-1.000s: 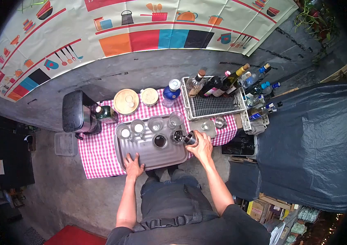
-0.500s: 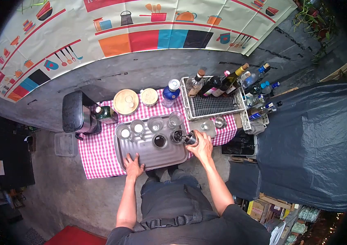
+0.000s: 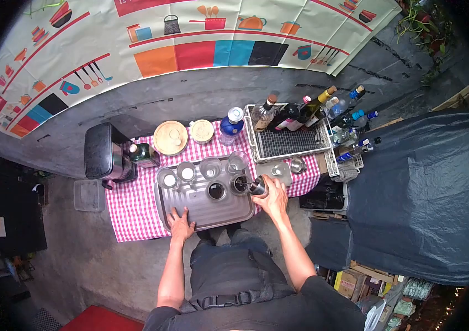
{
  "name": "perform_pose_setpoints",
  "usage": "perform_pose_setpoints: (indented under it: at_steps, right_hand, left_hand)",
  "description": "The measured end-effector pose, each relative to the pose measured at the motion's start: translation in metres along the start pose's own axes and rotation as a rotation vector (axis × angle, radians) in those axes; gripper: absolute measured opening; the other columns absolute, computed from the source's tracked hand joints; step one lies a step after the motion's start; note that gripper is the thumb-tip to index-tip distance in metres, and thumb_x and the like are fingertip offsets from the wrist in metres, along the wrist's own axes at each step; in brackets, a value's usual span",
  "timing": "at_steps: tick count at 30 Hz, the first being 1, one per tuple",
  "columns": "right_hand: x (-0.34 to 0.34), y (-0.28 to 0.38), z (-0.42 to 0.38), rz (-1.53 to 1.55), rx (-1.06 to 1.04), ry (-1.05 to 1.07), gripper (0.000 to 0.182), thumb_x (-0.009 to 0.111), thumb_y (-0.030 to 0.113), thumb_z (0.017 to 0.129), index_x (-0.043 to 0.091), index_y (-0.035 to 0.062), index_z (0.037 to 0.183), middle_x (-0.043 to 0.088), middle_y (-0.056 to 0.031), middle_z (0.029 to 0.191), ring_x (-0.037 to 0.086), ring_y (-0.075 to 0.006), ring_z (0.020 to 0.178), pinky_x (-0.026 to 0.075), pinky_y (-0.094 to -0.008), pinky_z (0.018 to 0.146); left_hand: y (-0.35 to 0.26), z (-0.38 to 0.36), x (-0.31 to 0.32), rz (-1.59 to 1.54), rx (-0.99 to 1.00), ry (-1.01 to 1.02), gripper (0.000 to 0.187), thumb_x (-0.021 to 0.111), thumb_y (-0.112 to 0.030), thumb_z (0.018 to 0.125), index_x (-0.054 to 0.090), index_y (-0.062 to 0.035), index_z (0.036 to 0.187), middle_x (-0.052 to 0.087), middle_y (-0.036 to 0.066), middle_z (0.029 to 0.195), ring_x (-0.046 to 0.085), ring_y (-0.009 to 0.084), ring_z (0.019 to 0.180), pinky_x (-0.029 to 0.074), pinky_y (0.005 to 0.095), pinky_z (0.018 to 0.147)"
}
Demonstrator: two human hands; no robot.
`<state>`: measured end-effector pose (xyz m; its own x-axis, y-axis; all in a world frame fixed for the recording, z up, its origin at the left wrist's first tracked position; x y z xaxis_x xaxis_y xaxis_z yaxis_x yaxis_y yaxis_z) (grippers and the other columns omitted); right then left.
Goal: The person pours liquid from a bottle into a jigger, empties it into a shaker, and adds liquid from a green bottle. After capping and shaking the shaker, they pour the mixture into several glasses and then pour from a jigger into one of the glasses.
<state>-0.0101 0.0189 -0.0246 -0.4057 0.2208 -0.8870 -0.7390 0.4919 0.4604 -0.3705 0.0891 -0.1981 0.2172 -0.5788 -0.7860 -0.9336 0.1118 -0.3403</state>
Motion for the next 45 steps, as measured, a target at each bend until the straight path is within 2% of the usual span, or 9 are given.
perform_pose_setpoints:
  at_steps: [4, 6, 10, 15, 19, 23, 30, 32, 45]
  right_hand:
    - [-0.006, 0.000, -0.001, 0.083, -0.039, -0.076, 0.086, 0.094, 0.028, 0.057, 0.062, 0.0134, 0.135, 0.064, -0.0109, 0.113, 0.061, -0.0339, 0.105, 0.052, -0.0460, 0.093]
    - [-0.007, -0.004, -0.001, 0.251, -0.003, -0.080, 0.086, 0.095, 0.029, 0.059, 0.062, 0.0087, 0.135, 0.066, -0.0139, 0.115, 0.064, -0.0339, 0.108, 0.053, -0.0446, 0.094]
    - [-0.012, -0.007, -0.005, 0.392, -0.050, -0.110, 0.086, 0.096, 0.028, 0.061, 0.061, 0.0062, 0.136, 0.066, -0.0157, 0.120, 0.067, -0.0320, 0.111, 0.054, -0.0426, 0.096]
    - [-0.006, -0.012, -0.011, 0.587, 0.004, -0.093, 0.086, 0.097, 0.026, 0.063, 0.060, 0.0042, 0.137, 0.066, -0.0151, 0.125, 0.067, -0.0286, 0.116, 0.054, -0.0404, 0.097]
    - [-0.001, -0.007, -0.015, 0.589, 0.028, -0.057, 0.088, 0.096, 0.029, 0.063, 0.059, 0.0050, 0.139, 0.065, -0.0154, 0.124, 0.066, -0.0305, 0.115, 0.054, -0.0419, 0.097]
    - [0.010, 0.012, -0.019, 0.399, -0.033, 0.006, 0.091, 0.095, 0.033, 0.062, 0.058, 0.0062, 0.140, 0.066, -0.0151, 0.121, 0.065, -0.0326, 0.115, 0.052, -0.0431, 0.098]
    - [0.048, 0.033, -0.023, 0.277, -0.144, 0.052, 0.091, 0.095, 0.036, 0.062, 0.058, 0.0078, 0.140, 0.063, -0.0140, 0.124, 0.062, -0.0342, 0.115, 0.049, -0.0465, 0.101]
    - [0.054, 0.037, -0.023, 0.238, -0.135, 0.076, 0.091, 0.095, 0.036, 0.062, 0.058, 0.0086, 0.141, 0.063, -0.0134, 0.126, 0.061, -0.0341, 0.116, 0.049, -0.0462, 0.101]
    - [0.062, 0.062, -0.014, 0.065, -0.120, 0.142, 0.085, 0.092, 0.030, 0.062, 0.060, 0.0157, 0.139, 0.061, -0.0097, 0.124, 0.056, -0.0340, 0.116, 0.051, -0.0468, 0.096]
  left_hand:
    - [0.001, 0.000, 0.000, -0.012, -0.002, 0.003, 0.080, 0.078, -0.036, 0.084, 0.045, -0.0212, 0.155, 0.015, 0.029, 0.164, 0.018, 0.0575, 0.146, 0.028, 0.0642, 0.118]
    - [0.000, 0.000, 0.000, -0.011, -0.005, 0.006, 0.080, 0.078, -0.036, 0.085, 0.045, -0.0212, 0.155, 0.015, 0.029, 0.164, 0.017, 0.0574, 0.146, 0.028, 0.0640, 0.118]
    - [0.000, 0.000, -0.001, 0.000, -0.008, 0.011, 0.081, 0.079, -0.037, 0.084, 0.044, -0.0219, 0.156, 0.014, 0.029, 0.164, 0.018, 0.0576, 0.147, 0.028, 0.0631, 0.119]
    - [0.003, 0.001, 0.002, -0.002, -0.013, 0.014, 0.083, 0.079, -0.037, 0.083, 0.042, -0.0229, 0.157, 0.015, 0.030, 0.164, 0.018, 0.0587, 0.147, 0.028, 0.0627, 0.119]
    - [0.000, 0.000, -0.001, -0.012, -0.012, 0.029, 0.081, 0.078, -0.036, 0.085, 0.043, -0.0203, 0.156, 0.013, 0.028, 0.164, 0.016, 0.0562, 0.148, 0.029, 0.0655, 0.117]
    - [0.002, 0.001, 0.002, -0.009, -0.019, 0.035, 0.082, 0.078, -0.036, 0.085, 0.041, -0.0212, 0.157, 0.012, 0.028, 0.165, 0.014, 0.0565, 0.149, 0.029, 0.0661, 0.117]
    - [0.000, -0.001, -0.001, 0.009, -0.030, 0.057, 0.083, 0.079, -0.037, 0.085, 0.041, -0.0219, 0.157, 0.012, 0.029, 0.164, 0.014, 0.0562, 0.149, 0.030, 0.0628, 0.118]
    - [0.002, 0.001, 0.002, -0.021, -0.010, 0.030, 0.081, 0.078, -0.036, 0.085, 0.042, -0.0215, 0.156, 0.012, 0.028, 0.165, 0.012, 0.0568, 0.149, 0.028, 0.0669, 0.118]
    - [0.002, 0.001, 0.003, -0.002, -0.002, 0.029, 0.083, 0.078, -0.037, 0.085, 0.041, -0.0218, 0.157, 0.013, 0.028, 0.164, 0.016, 0.0562, 0.148, 0.027, 0.0680, 0.117]
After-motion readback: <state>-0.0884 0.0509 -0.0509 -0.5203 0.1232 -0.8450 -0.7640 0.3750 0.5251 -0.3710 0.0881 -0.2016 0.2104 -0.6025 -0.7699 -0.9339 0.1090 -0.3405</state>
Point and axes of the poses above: each hand's wrist, its own z-axis towards the middle knuckle, its own x-axis out of the palm, y = z × x, the point moved 7 cm from there along z, towards the middle knuckle
